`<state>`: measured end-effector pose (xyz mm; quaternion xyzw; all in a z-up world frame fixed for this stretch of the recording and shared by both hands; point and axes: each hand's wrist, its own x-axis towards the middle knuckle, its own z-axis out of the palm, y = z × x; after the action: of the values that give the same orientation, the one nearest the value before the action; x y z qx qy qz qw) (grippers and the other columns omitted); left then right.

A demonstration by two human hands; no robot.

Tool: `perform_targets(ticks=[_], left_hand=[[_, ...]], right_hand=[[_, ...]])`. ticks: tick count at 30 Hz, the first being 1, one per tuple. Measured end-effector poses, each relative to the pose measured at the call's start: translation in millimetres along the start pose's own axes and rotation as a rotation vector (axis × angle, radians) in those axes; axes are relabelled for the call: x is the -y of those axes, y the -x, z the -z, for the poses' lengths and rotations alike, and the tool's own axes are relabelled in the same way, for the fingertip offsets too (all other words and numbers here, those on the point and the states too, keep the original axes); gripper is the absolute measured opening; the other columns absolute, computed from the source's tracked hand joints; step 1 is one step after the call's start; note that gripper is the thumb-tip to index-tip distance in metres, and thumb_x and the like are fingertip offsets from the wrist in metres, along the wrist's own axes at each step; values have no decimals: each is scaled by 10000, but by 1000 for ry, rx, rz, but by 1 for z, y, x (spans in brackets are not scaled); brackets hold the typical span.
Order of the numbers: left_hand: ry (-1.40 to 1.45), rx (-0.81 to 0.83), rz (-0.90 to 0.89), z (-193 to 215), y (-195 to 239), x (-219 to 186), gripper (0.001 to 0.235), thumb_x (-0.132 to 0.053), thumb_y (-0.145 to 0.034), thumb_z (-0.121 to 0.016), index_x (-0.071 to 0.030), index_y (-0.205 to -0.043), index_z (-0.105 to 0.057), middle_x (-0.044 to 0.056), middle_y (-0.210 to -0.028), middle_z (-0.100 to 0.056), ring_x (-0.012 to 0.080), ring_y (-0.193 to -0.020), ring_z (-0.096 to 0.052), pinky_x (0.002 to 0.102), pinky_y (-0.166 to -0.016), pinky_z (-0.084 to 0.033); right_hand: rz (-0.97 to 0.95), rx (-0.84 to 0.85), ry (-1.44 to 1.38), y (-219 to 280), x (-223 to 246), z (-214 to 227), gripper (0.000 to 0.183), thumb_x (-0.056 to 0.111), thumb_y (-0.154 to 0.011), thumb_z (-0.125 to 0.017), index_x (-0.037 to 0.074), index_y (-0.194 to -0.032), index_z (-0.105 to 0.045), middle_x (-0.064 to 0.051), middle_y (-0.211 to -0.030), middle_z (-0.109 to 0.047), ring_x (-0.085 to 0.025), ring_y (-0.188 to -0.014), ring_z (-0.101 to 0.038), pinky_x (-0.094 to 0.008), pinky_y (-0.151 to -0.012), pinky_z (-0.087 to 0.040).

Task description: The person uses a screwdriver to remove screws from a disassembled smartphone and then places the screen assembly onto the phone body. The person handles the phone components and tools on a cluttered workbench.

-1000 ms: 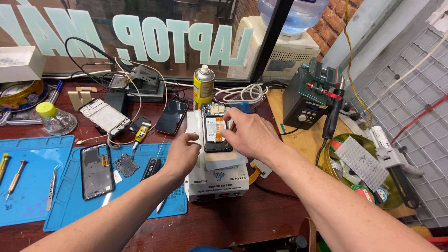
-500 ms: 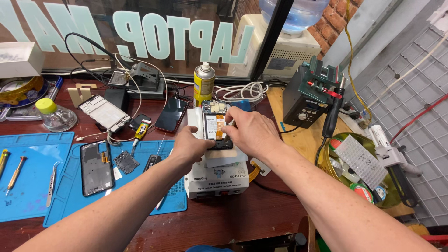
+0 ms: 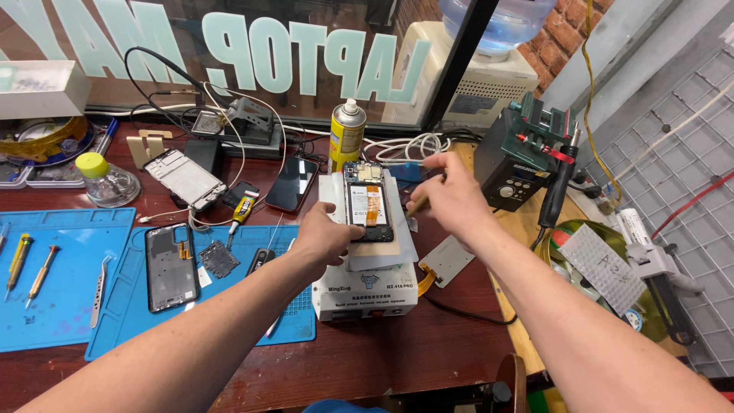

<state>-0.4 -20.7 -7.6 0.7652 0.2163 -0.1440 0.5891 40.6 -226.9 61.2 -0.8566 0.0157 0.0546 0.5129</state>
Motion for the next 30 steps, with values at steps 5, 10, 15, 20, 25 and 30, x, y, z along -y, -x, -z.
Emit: perform_targets(ticks=[5, 10, 15, 20, 25, 30], left_hand=[[-8, 28, 12, -3, 2, -2, 855, -151, -812, -804, -76, -1542, -365, 188, -1070, -723, 230, -810, -712, 369, -629, -611], [-12, 18, -1, -2, 3, -3, 849, -153, -805, -808, -88, -1532, -374, 159, -1104, -718, 224, -823, -716, 362, -633, -617], [-18, 24, -3, 0, 5, -5, 842, -150, -800, -809, -96, -1522, -379, 154, -1144, -714, 225, -835, -718, 366, -626, -611], [-12, 45, 3, 2, 5, -7, 851, -151, -791, -811, -110, -1523, -378, 147, -1167, -707, 225, -842, -719, 369, -610, -609], [-68, 37, -32, 5, 3, -2, 907, -162, -786, -802, -111, -1555, -323, 181, -1143, -728, 280, -873, -740, 435, -692, -608], [-427, -39, -480, 10, 3, 4, 962, -229, -788, -799, -233, -1588, -264, 222, -1186, -627, 381, -1083, -648, 483, -937, -525]], right_hand=[[-106, 57, 6, -1, -37, -5, 577, 54, -871, -574, 119, -1440, -502, -142, -885, -682, -228, -655, -589, -384, -569, -495], [30, -51, 390, 5, -49, -40, 500, 334, -795, -800, 62, -1189, -656, -132, -955, -774, -205, -846, -747, -347, -757, -576], [-77, -89, 443, 1, -43, -61, 500, 390, -731, -869, 47, -1052, -697, -147, -992, -757, -227, -885, -728, -379, -773, -569], [-152, -47, 362, -4, -40, -61, 455, 331, -713, -858, 55, -1041, -702, -133, -977, -772, -198, -845, -742, -358, -744, -587], [-178, -58, 250, -1, -38, -66, 442, 291, -712, -852, 42, -1046, -705, -125, -955, -770, -187, -825, -736, -357, -729, -588], [48, -126, 453, 6, -28, -66, 428, 290, -819, -758, 138, -1211, -681, -146, -961, -769, -242, -847, -738, -387, -790, -569]])
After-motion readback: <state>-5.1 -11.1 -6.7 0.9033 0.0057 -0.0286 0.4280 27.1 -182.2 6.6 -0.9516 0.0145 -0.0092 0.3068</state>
